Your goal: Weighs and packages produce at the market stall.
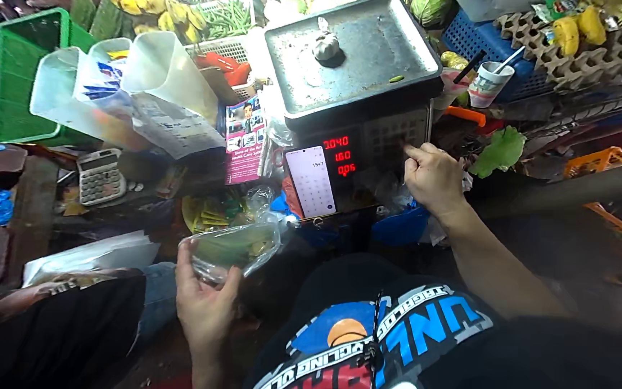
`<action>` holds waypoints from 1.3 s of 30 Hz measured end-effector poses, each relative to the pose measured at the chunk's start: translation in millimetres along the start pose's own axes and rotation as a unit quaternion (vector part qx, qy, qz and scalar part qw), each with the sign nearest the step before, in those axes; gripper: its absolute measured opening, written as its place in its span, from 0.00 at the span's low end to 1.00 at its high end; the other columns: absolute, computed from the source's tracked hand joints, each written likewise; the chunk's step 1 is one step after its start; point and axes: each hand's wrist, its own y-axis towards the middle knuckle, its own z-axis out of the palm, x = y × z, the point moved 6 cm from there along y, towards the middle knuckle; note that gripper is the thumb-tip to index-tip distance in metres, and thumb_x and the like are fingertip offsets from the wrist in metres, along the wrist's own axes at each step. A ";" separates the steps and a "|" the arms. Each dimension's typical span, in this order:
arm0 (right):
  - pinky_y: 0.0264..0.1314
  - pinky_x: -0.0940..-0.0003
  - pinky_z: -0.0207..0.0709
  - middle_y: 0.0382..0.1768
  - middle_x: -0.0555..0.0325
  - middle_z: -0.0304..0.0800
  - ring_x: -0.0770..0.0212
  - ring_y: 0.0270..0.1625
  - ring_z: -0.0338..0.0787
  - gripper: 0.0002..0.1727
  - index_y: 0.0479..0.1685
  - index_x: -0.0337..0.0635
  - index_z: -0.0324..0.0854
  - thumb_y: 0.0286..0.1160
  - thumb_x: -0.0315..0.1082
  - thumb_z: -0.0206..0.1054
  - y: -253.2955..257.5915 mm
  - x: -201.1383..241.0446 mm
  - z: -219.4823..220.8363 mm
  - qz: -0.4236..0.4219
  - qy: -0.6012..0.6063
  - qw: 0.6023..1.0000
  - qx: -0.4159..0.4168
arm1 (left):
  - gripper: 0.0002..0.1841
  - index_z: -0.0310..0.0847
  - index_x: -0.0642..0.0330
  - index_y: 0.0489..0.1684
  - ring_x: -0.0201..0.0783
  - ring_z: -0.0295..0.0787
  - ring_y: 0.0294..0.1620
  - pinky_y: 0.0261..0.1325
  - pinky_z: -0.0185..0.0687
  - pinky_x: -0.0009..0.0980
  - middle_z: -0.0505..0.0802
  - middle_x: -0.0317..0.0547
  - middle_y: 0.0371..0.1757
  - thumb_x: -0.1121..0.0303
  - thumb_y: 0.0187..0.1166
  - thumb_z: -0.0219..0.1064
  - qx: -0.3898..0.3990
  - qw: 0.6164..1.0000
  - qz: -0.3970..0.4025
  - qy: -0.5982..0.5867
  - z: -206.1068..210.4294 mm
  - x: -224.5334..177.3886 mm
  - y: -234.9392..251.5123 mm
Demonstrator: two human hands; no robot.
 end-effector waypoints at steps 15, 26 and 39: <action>0.35 0.53 0.83 0.35 0.52 0.91 0.49 0.39 0.91 0.23 0.65 0.49 0.91 0.78 0.38 0.55 -75.3 81.9 66.0 -0.240 0.116 0.961 0.069 | 0.52 0.53 0.70 0.90 0.33 0.75 0.78 0.71 0.77 0.25 0.71 0.60 0.85 0.75 0.53 0.72 -0.007 1.000 -0.025 0.001 -3.8 3.2 -12.3; 0.31 0.54 0.81 0.35 0.50 0.91 0.47 0.38 0.91 0.23 0.66 0.47 0.90 0.79 0.39 0.56 -73.7 105.4 77.5 -0.264 0.082 0.960 0.056 | 0.51 0.54 0.67 0.90 0.33 0.78 0.75 0.68 0.80 0.26 0.71 0.58 0.85 0.74 0.54 0.73 -0.024 0.998 -0.049 0.008 -14.8 13.4 -22.1; 0.56 0.35 0.79 0.67 0.34 0.81 0.33 0.60 0.87 0.30 0.82 0.48 0.75 0.79 0.44 0.62 117.4 151.7 -56.4 -0.156 -0.014 0.987 -0.025 | 0.51 0.56 0.66 0.90 0.32 0.77 0.77 0.68 0.80 0.25 0.72 0.57 0.85 0.73 0.54 0.73 -0.016 0.999 -0.029 0.004 -19.6 10.8 -21.6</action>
